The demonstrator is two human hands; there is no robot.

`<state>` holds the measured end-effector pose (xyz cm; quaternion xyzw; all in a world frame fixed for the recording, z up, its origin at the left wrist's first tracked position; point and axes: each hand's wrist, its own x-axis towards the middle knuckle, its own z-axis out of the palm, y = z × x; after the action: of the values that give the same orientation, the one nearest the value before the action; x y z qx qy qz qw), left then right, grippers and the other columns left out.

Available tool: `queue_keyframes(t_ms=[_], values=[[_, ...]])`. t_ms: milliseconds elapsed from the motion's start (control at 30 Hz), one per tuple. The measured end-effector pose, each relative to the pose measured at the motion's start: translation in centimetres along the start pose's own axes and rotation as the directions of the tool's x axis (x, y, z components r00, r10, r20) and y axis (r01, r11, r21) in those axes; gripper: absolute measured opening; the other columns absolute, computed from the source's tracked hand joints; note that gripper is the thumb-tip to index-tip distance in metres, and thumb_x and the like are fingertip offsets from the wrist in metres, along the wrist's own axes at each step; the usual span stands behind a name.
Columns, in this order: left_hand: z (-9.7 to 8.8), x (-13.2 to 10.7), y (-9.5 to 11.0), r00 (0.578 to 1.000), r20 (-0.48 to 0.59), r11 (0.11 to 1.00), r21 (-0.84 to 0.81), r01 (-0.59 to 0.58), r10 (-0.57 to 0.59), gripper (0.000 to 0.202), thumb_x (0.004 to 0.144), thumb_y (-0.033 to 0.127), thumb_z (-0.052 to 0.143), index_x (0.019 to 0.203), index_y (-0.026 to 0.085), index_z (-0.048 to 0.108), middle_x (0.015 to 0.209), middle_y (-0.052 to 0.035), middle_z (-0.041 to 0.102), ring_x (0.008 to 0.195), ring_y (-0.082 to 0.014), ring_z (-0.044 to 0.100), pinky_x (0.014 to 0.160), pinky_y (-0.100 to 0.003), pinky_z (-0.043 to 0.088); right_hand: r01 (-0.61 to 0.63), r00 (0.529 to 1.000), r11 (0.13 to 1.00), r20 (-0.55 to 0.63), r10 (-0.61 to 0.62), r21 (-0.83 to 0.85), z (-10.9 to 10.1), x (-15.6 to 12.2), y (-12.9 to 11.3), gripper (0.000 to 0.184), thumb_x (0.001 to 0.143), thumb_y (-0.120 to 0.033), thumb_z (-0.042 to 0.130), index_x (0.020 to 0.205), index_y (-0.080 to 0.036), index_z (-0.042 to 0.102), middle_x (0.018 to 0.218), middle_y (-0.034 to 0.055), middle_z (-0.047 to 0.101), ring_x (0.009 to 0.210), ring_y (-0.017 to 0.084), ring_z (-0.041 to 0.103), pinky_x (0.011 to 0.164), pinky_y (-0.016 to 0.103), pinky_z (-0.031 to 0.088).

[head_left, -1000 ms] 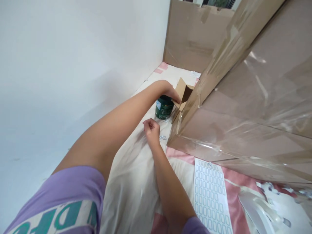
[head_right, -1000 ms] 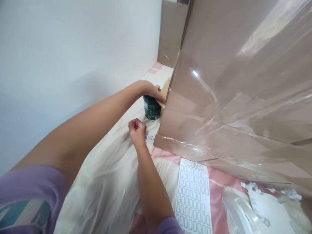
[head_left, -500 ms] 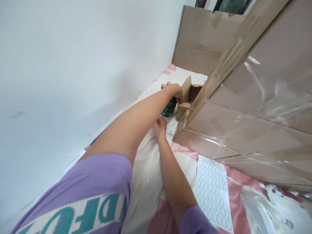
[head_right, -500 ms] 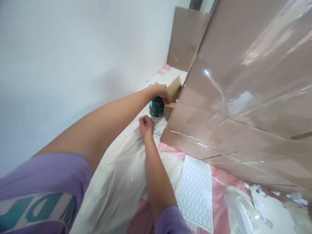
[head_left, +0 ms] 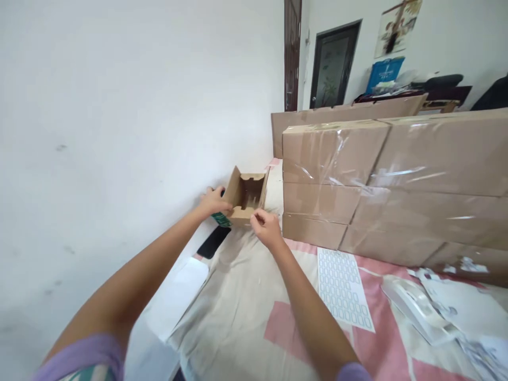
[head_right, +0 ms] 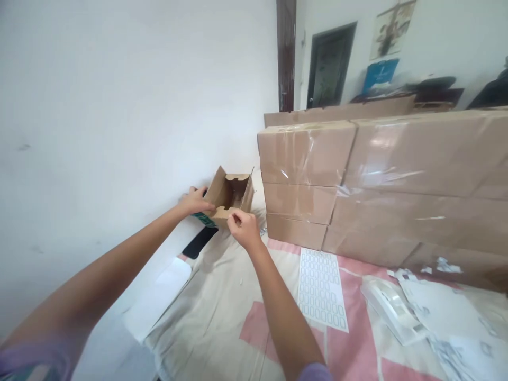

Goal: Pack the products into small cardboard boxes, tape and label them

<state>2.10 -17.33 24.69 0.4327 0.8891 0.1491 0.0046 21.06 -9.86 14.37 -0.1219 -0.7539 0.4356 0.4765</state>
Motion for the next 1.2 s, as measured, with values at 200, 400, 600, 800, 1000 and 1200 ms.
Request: queue_keyframes(t_ms=[200, 400, 600, 800, 1000, 1200], values=[[-4.0, -12.6, 0.0, 0.989, 0.081, 0.985, 0.108, -0.133, 0.124, 0.075, 0.064, 0.046, 0.073, 0.135, 0.033, 0.053, 0.137, -0.0123, 0.047, 0.124, -0.0437, 0.043, 0.093, -0.051, 0.051, 0.009, 1.0, 1.0, -0.013, -0.008, 0.027, -10.1, -7.6, -9.1, 0.023, 0.088, -0.035, 0.06, 0.073, -0.021, 0.07, 0.07, 0.002, 0.069, 0.066, 0.017, 0.063, 0.066, 0.029, 0.049], [-0.2, -18.6, 6.4, 0.622, 0.433, 0.714, -0.077, -0.695, 0.653, 0.075, 0.064, 0.039, 0.077, 0.135, 0.03, 0.055, 0.142, -0.0117, 0.048, 0.125, -0.0377, 0.047, 0.094, -0.048, 0.052, -0.268, 0.963, 0.843, -0.152, 0.222, -0.466, -17.2, -6.2, -12.4, 0.025, 0.085, -0.038, 0.062, 0.075, -0.019, 0.075, 0.079, 0.0055, 0.075, 0.077, 0.022, 0.069, 0.075, 0.034, 0.051], [4.4, -19.1, 9.0, 0.277, 0.428, 0.401, -0.233, -0.886, 0.86, 0.08, 0.066, 0.027, 0.079, 0.141, 0.035, 0.053, 0.158, -0.0092, 0.042, 0.147, -0.0402, 0.033, 0.104, -0.053, 0.048, -0.157, 0.748, 0.679, 0.363, 0.556, -0.718, -15.4, -2.7, -9.6, 0.076, 0.075, -0.055, 0.078, 0.14, -0.018, 0.065, 0.147, 0.0152, 0.06, 0.133, 0.036, 0.059, 0.106, 0.041, 0.049], [6.3, -21.7, 5.2, 0.469, 0.203, 0.507, -0.223, -0.833, 0.859, 0.046, 0.088, 0.017, 0.057, 0.131, 0.032, 0.061, 0.146, -0.0023, 0.061, 0.137, -0.0267, 0.052, 0.107, -0.045, 0.043, -0.098, 0.6, 0.617, 0.449, 0.662, -0.781, -12.2, -6.2, -7.9, 0.087, 0.08, -0.073, 0.067, 0.149, -0.021, 0.056, 0.145, 0.0173, 0.061, 0.131, 0.038, 0.059, 0.107, 0.044, 0.046], [9.1, -25.3, 1.1, 0.794, -0.207, 0.712, -0.354, -0.606, 0.572, 0.017, 0.086, 0.014, 0.055, 0.095, 0.025, 0.064, 0.115, -0.0064, 0.065, 0.111, -0.0234, 0.061, 0.093, -0.037, 0.05, 0.066, 0.669, 0.517, 0.422, 0.612, -0.853, -10.0, -8.4, -10.8, 0.103, 0.069, -0.086, 0.066, 0.151, -0.026, 0.052, 0.136, 0.0216, 0.06, 0.113, 0.041, 0.065, 0.088, 0.042, 0.049], [9.1, -25.5, 1.4, 0.936, -0.072, 0.825, -0.453, -0.338, 0.343, 0.014, 0.085, 0.028, 0.061, 0.098, 0.027, 0.057, 0.11, -0.0019, 0.068, 0.104, -0.0243, 0.065, 0.086, -0.036, 0.05, 0.144, 0.573, 0.391, 0.399, 0.716, -0.909, -9.6, -7.9, -12.9, 0.094, 0.063, -0.076, 0.075, 0.137, -0.02, 0.059, 0.113, 0.02, 0.069, 0.092, 0.039, 0.068, 0.07, 0.039, 0.045]])
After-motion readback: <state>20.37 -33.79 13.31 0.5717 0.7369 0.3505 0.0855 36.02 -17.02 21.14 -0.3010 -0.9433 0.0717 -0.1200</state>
